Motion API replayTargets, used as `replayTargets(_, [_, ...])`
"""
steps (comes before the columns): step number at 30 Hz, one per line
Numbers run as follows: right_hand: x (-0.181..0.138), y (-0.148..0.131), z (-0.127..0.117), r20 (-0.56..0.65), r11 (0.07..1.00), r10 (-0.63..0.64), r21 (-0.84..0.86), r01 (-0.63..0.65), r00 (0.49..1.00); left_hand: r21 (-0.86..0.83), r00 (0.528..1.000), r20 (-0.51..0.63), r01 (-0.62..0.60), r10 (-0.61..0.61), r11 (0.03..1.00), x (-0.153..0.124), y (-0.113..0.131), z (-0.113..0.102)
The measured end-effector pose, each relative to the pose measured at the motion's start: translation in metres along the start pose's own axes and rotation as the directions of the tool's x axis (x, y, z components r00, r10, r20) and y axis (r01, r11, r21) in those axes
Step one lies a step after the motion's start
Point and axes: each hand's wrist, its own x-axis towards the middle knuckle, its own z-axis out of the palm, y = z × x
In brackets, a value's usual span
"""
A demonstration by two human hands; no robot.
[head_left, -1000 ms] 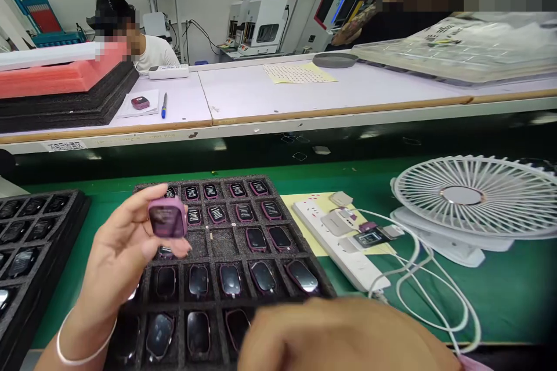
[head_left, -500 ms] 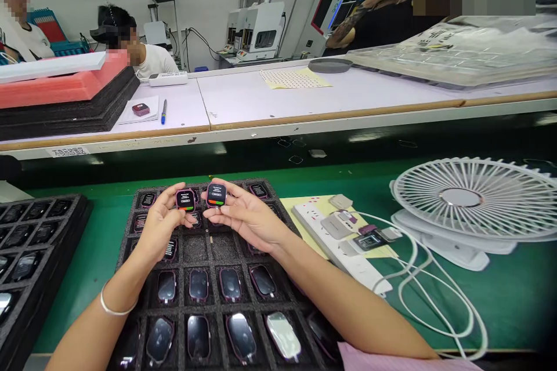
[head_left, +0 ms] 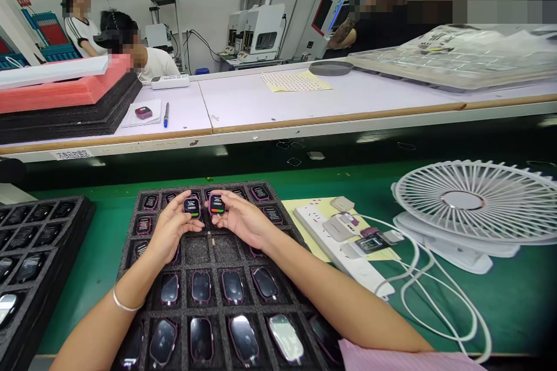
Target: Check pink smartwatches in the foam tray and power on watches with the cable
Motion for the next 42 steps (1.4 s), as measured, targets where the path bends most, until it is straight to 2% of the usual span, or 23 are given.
replayTargets(5, [-0.001, 0.0, 0.0, 0.01, 0.999, -0.023, -0.038, 0.024, 1.0, 0.072, 0.999, -0.005, -0.043, 0.043, 0.996, -0.003, -0.002, 0.001])
replayTargets(14, [-0.006, 0.001, 0.003, 0.071, 0.997, -0.05, -0.052, 0.054, 0.996, 0.09, 0.996, 0.014, -0.089, 0.088, 0.992, 0.002, -0.014, -0.005])
replayTargets(30, [-0.007, 0.002, 0.003, 0.094, 0.989, -0.097, -0.105, 0.107, 0.991, 0.074, 0.996, 0.054, -0.068, 0.064, 0.995, -0.002, -0.005, 0.0])
replayTargets(42, [-0.007, 0.001, -0.001, 0.103, 0.975, -0.128, -0.168, 0.144, 0.986, 0.141, 0.987, 0.054, -0.16, 0.154, 0.977, 0.0, -0.009, -0.003])
